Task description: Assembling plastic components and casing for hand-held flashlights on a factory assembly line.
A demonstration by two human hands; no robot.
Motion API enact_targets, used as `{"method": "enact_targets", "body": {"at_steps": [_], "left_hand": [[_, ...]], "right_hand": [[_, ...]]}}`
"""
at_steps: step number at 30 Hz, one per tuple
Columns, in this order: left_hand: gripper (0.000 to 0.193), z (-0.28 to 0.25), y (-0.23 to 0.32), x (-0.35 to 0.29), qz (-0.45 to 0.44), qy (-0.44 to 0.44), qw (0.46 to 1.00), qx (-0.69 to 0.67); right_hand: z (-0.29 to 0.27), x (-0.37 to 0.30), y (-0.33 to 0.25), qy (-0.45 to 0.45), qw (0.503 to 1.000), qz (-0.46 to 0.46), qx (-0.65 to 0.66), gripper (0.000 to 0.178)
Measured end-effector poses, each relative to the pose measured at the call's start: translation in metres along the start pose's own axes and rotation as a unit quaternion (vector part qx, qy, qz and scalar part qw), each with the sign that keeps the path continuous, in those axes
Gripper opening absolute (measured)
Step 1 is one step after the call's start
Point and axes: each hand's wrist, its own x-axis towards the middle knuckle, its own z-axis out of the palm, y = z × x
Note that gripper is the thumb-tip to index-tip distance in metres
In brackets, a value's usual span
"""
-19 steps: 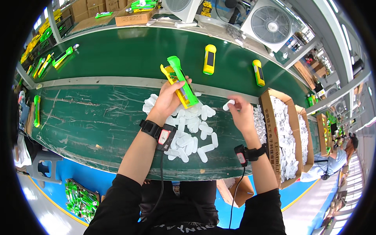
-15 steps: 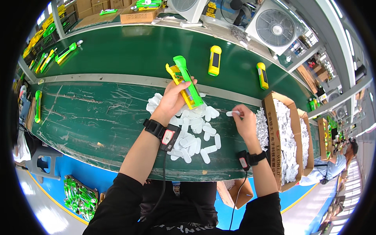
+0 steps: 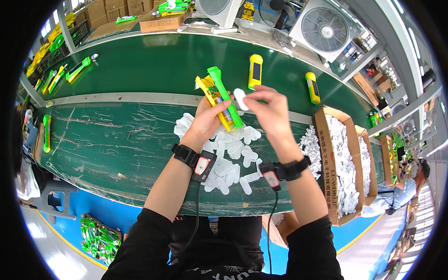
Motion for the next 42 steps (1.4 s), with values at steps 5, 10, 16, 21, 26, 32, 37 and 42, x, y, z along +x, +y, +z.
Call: {"method": "enact_targets", "body": {"at_steps": [5, 10, 16, 21, 26, 32, 37, 42], "left_hand": [[0.056, 0.008, -0.008, 0.005, 0.012, -0.001, 0.999, -0.033], [0.054, 0.007, -0.006, 0.005, 0.014, -0.007, 0.999, -0.028], [0.055, 0.002, -0.008, 0.006, 0.027, -0.017, 0.999, 0.007], [0.051, 0.006, -0.01, 0.009, 0.047, 0.003, 0.998, 0.031], [0.027, 0.0, -0.014, 0.012, 0.071, -0.031, 0.996, -0.036], [0.035, 0.004, -0.007, 0.005, 0.058, 0.002, 0.998, -0.02], [0.04, 0.01, 0.0, 0.002, 0.009, -0.003, 1.0, -0.009], [0.034, -0.001, -0.003, 0.013, -0.043, 0.003, 0.99, -0.137]], "right_hand": [[0.049, 0.02, 0.007, 0.011, 0.998, 0.029, 0.049, 0.017], [0.072, 0.022, 0.013, 0.081, 0.995, -0.03, -0.056, 0.016], [0.085, 0.018, 0.008, 0.125, 0.986, -0.061, -0.093, 0.012], [0.097, 0.012, 0.012, 0.159, 0.967, -0.132, -0.15, 0.007], [0.103, 0.006, 0.015, 0.118, 0.95, -0.193, -0.214, 0.011], [0.068, 0.006, 0.001, 0.026, 0.976, -0.172, -0.129, 0.024], [0.032, -0.014, 0.016, 0.004, 0.994, -0.03, -0.107, 0.041], [0.028, -0.023, 0.025, -0.044, 0.997, 0.056, 0.029, 0.039]]}}
